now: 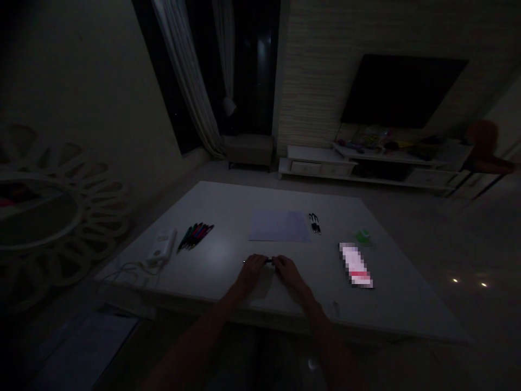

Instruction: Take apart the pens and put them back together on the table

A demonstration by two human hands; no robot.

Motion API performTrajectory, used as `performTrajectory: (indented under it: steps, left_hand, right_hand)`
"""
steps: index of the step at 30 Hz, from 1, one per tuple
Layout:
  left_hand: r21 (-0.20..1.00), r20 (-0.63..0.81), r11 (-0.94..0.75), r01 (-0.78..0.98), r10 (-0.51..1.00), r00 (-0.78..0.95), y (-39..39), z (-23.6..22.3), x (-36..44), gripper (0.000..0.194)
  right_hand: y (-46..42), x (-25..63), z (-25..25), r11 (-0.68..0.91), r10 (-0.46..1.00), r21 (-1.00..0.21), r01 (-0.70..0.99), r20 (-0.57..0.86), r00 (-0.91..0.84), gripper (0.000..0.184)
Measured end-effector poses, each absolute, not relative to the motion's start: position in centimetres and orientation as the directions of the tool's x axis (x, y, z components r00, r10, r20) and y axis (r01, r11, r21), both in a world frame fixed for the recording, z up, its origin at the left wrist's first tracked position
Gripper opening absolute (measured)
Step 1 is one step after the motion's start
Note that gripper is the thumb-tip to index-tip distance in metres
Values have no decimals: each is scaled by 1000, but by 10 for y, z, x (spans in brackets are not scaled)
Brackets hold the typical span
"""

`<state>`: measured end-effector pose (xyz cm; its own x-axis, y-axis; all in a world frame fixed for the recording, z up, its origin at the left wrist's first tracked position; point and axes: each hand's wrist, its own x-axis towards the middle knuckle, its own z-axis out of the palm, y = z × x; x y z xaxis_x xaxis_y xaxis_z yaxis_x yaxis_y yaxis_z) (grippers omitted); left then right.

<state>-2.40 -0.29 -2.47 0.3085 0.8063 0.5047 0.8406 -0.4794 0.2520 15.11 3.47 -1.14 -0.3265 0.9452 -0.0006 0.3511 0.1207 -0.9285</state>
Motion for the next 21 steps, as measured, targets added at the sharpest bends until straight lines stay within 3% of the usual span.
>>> performTrajectory:
  steps: [21]
  left_hand:
    - [273,495,-488,829,810,314,-3,-23,-25,21]
  right_hand:
    - [32,147,-11,150,955,-887,438,15,-296,59]
